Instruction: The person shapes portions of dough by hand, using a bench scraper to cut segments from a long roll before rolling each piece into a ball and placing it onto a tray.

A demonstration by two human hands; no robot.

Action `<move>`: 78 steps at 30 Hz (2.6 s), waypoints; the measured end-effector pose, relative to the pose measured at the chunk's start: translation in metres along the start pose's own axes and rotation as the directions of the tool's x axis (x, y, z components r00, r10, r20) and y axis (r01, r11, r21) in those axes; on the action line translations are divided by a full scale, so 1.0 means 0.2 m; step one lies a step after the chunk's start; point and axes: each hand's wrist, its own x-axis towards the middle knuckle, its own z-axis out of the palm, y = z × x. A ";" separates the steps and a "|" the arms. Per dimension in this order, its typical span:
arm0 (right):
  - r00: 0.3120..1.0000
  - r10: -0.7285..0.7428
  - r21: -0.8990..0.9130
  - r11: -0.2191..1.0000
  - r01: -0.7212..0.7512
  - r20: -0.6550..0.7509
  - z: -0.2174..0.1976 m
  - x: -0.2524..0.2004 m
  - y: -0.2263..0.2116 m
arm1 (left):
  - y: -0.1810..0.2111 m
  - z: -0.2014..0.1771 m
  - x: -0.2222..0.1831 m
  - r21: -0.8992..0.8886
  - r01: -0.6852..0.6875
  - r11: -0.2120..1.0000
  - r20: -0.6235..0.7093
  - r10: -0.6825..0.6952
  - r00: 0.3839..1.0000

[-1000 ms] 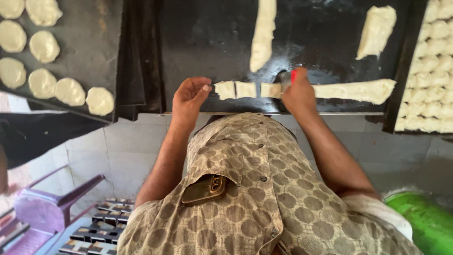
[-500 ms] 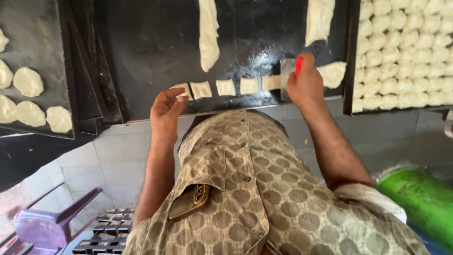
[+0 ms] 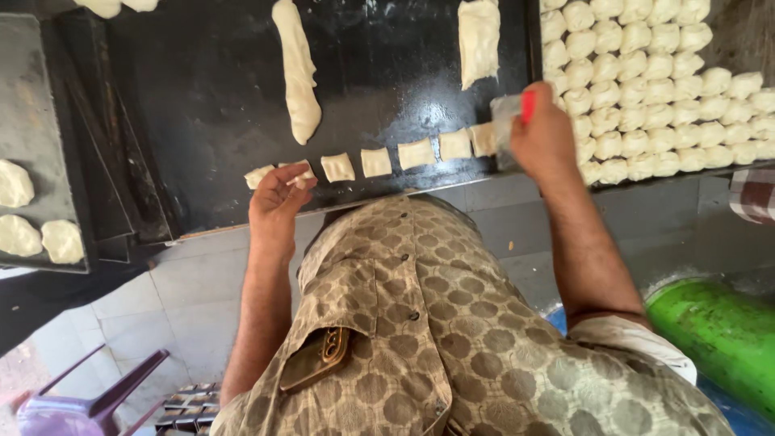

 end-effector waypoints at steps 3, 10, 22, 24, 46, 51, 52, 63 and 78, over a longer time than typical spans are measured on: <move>0.999 0.038 -0.078 0.996 -0.038 -0.009 0.07 0.03 0.05 | -0.03 0.03 0.04 -0.096 -0.071 0.993 0.005 0.071 0.997; 0.987 0.017 0.179 0.984 0.012 -0.160 0.08 0.08 0.01 | -0.20 -0.25 0.13 0.357 -0.116 0.927 -0.181 0.190 0.965; 0.974 0.126 0.738 0.673 0.056 -0.189 0.73 0.41 -0.14 | -0.41 -0.53 0.53 0.826 0.019 0.563 0.006 -0.043 0.999; 0.828 -0.181 0.100 0.957 0.274 -0.531 0.60 0.32 -0.11 | -0.28 -0.47 0.50 0.764 0.009 0.645 0.101 -0.133 0.986; 0.837 -0.547 0.602 0.666 0.441 -0.007 0.14 0.02 -0.52 | -0.16 0.71 0.29 -0.165 -0.011 0.986 0.224 0.048 0.973; 0.306 -0.936 0.165 0.279 0.946 -0.171 -0.06 -0.02 -0.46 | -0.09 0.91 0.22 -0.401 0.054 0.915 0.083 -0.022 0.996; 0.290 -0.932 0.152 0.262 0.953 -0.217 -0.07 -0.02 -0.45 | -0.07 0.92 0.20 -0.378 0.090 0.921 0.108 -0.053 0.993; 0.698 -0.355 0.737 -0.038 -0.675 0.621 0.10 -0.02 -0.36 | 0.13 0.91 0.14 0.202 -0.359 0.911 0.245 0.307 0.920; 0.796 -0.375 0.333 0.914 0.232 0.475 -0.24 -0.25 -0.72 | -0.17 0.68 0.51 0.651 -0.632 0.420 0.509 0.375 0.775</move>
